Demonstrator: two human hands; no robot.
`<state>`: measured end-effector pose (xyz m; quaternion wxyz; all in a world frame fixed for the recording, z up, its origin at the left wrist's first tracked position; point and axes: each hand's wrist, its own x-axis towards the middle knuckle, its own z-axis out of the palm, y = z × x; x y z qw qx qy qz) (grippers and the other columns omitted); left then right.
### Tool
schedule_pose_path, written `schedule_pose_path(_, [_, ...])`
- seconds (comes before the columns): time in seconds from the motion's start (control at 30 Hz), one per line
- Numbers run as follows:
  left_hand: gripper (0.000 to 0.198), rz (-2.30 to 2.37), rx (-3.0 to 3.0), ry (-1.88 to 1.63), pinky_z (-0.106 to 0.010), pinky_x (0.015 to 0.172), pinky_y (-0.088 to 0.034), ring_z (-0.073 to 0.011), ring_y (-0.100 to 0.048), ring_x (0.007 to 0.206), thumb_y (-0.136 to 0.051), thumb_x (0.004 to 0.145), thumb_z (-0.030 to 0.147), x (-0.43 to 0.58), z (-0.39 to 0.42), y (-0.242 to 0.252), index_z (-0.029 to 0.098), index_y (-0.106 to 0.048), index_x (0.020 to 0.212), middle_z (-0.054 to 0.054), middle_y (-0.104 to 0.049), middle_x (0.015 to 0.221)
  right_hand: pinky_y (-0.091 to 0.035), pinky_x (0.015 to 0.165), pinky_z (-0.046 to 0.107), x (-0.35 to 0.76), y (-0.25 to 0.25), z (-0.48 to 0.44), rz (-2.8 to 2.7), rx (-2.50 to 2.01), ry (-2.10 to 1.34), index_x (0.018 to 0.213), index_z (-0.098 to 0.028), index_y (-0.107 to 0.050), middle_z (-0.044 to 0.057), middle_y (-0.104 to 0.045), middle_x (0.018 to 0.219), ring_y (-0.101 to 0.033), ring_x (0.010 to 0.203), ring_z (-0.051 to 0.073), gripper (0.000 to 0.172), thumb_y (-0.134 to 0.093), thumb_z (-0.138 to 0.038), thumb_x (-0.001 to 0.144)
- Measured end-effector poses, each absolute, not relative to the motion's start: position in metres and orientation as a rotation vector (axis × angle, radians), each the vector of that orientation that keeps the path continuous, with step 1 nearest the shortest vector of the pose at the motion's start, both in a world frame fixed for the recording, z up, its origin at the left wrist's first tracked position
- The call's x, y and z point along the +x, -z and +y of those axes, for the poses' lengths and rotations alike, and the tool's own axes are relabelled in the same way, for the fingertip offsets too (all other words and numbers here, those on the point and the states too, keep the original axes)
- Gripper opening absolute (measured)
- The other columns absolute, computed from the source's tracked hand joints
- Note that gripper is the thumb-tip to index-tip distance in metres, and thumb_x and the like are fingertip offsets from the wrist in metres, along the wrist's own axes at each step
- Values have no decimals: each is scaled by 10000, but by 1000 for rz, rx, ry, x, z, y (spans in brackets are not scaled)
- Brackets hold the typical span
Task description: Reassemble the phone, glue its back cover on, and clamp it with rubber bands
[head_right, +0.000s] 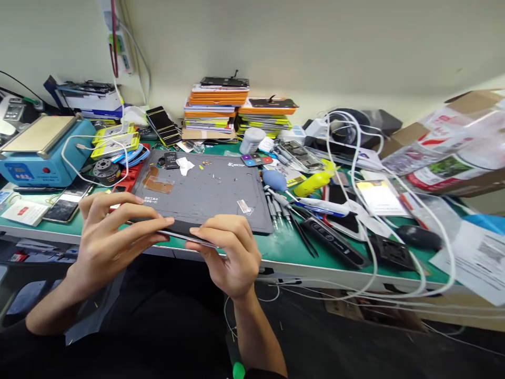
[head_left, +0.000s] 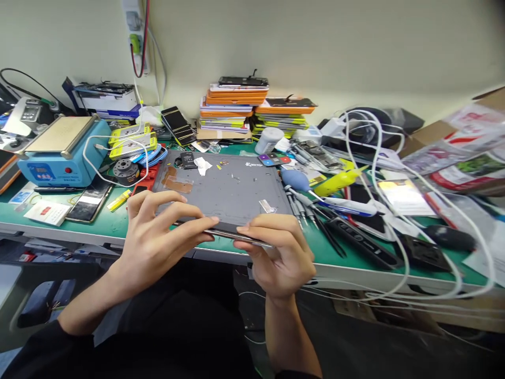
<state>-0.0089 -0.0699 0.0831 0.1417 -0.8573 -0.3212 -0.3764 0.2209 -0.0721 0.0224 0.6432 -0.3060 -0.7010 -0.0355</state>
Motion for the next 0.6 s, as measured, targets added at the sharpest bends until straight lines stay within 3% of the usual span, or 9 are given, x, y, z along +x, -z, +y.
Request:
schedule_pose_path(0.17, [172, -840, -2462, 1104, -424, 870, -411, -227, -681, 951, -769, 1018, 237, 0, -68, -89, 268, -779, 1187, 22, -835, 926, -599, 731, 372, 224, -35, -72, -1636, -715, 38, 1104, -270, -760, -2, -770, 901, -714, 809, 182, 130, -805, -270, 982])
schedule_pose_path(0.37, [94, -955, -2516, 1416, -406, 839, -457, -217, -647, 903, -800, 988, 239, 9, -56, -80, 278, -787, 1073, -1, -774, 878, -594, 676, 368, 231, -43, -62, -1632, -620, -142, 1176, -279, -774, 28, -796, 956, -729, 828, 199, 234, -799, -407, 982])
schedule_pose_path(0.6, [62, -1069, -2620, 1769, -363, 858, -513, -198, -627, 940, -764, 1010, 220, 13, -47, -56, 251, -759, 1063, -8, -768, 942, -595, 712, 380, 224, -48, -60, -1523, -594, -101, 1186, -275, -766, 21, -822, 966, -729, 835, 205, 202, -758, -197, 1000])
